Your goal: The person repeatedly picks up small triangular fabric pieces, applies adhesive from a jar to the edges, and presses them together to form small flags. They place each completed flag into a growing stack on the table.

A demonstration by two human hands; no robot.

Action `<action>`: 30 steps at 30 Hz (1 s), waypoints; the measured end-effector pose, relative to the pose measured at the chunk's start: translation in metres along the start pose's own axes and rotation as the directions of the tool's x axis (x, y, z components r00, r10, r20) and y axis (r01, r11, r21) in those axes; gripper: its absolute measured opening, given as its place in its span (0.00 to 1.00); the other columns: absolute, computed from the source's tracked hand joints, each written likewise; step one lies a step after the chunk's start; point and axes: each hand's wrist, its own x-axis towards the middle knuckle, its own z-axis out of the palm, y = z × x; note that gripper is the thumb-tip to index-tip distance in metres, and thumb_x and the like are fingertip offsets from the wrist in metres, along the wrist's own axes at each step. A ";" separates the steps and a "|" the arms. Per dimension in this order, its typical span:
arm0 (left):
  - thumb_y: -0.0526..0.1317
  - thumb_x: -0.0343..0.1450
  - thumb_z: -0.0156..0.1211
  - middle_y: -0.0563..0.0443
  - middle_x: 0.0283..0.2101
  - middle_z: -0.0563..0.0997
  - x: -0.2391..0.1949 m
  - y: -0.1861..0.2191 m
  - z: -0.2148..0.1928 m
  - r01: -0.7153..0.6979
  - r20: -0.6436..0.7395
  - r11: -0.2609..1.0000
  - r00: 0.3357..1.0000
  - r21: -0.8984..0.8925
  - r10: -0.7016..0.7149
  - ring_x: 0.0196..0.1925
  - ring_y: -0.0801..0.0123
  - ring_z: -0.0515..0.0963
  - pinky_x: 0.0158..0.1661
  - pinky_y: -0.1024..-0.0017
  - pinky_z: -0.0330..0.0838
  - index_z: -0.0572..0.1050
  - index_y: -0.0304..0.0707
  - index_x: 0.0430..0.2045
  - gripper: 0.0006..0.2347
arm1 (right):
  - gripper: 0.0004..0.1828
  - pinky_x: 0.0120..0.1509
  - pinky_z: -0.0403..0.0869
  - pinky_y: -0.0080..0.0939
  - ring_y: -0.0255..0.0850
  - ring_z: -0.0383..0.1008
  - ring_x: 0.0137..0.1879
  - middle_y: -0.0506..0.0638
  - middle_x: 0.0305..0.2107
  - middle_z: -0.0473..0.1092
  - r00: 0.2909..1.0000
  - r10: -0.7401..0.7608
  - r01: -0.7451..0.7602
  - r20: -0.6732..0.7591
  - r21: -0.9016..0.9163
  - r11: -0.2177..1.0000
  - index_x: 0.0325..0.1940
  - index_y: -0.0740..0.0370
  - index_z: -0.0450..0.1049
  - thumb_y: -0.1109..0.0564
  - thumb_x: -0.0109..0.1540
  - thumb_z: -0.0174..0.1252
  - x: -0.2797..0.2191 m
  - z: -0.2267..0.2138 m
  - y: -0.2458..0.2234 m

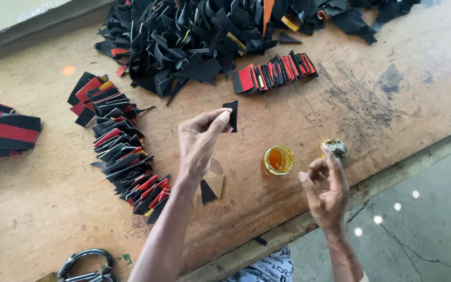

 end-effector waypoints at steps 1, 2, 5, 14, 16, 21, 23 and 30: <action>0.31 0.73 0.69 0.45 0.35 0.86 0.010 -0.006 0.007 -0.005 -0.015 1.000 1.000 0.007 0.005 0.33 0.75 0.81 0.36 0.78 0.76 0.84 0.30 0.43 0.07 | 0.36 0.45 0.76 0.26 0.29 0.69 0.44 0.45 0.44 0.67 1.000 0.012 -0.012 0.007 0.000 1.000 0.75 0.63 0.59 0.62 0.64 0.61 -0.002 0.001 0.004; 0.30 0.71 0.68 0.47 0.35 0.86 0.020 -0.012 0.013 -0.020 -0.014 1.000 1.000 -0.016 0.020 0.33 0.75 0.81 0.36 0.78 0.78 0.83 0.31 0.44 0.09 | 0.35 0.43 0.73 0.26 0.29 0.68 0.42 0.45 0.43 0.66 1.000 0.028 -0.028 0.009 -0.004 1.000 0.75 0.63 0.60 0.62 0.63 0.62 -0.003 0.001 0.007; 0.29 0.67 0.66 0.50 0.34 0.85 0.054 -0.026 0.033 -0.020 -0.043 0.999 0.999 -0.041 0.018 0.32 0.77 0.83 0.36 0.79 0.82 0.81 0.35 0.44 0.12 | 0.35 0.39 0.69 0.25 0.27 0.64 0.37 0.44 0.40 0.65 0.999 0.040 -0.038 0.023 -0.065 0.997 0.74 0.62 0.63 0.64 0.62 0.63 -0.002 0.002 0.009; 0.29 0.67 0.69 0.52 0.32 0.85 0.111 -0.051 0.062 -0.073 -0.172 0.976 0.979 0.205 0.110 0.30 0.78 0.82 0.34 0.79 0.81 0.82 0.33 0.37 0.08 | 0.34 0.35 0.67 0.25 0.27 0.63 0.34 0.43 0.35 0.64 0.996 0.086 -0.080 0.030 -0.163 0.983 0.70 0.63 0.64 0.64 0.60 0.64 0.009 0.003 -0.008; 0.29 0.66 0.69 0.52 0.31 0.85 0.115 -0.056 0.062 -0.086 -0.181 0.950 0.973 0.300 0.145 0.30 0.77 0.82 0.34 0.79 0.80 0.82 0.33 0.37 0.08 | 0.34 0.35 0.67 0.25 0.27 0.63 0.34 0.43 0.35 0.65 0.995 0.090 -0.083 0.034 -0.169 0.982 0.70 0.63 0.64 0.64 0.60 0.64 0.010 0.003 -0.010; 0.32 0.66 0.69 0.54 0.33 0.83 0.123 -0.059 0.068 -0.049 -0.169 0.922 0.978 0.384 0.122 0.30 0.76 0.83 0.33 0.77 0.82 0.80 0.33 0.38 0.09 | 0.35 0.35 0.67 0.24 0.27 0.63 0.33 0.43 0.35 0.65 0.990 0.133 -0.127 0.038 -0.137 0.982 0.71 0.63 0.64 0.64 0.59 0.64 0.008 0.001 -0.005; 0.33 0.64 0.70 0.52 0.33 0.81 0.119 -0.053 0.067 -0.084 -0.159 0.880 0.971 0.467 0.177 0.32 0.72 0.82 0.34 0.73 0.81 0.79 0.33 0.38 0.11 | 0.35 0.35 0.68 0.24 0.26 0.64 0.34 0.43 0.35 0.65 0.991 0.129 -0.122 0.039 -0.134 0.983 0.71 0.63 0.64 0.64 0.60 0.65 0.005 0.001 -0.001; 0.36 0.67 0.70 0.45 0.36 0.77 0.055 -0.011 0.042 -0.285 0.031 0.721 0.939 0.632 0.344 0.37 0.61 0.79 0.41 0.65 0.74 0.78 0.32 0.39 0.11 | 0.35 0.43 0.75 0.26 0.28 0.69 0.41 0.45 0.45 0.65 0.995 0.049 -0.048 0.085 -0.017 0.999 0.74 0.60 0.62 0.59 0.63 0.64 0.008 -0.003 -0.007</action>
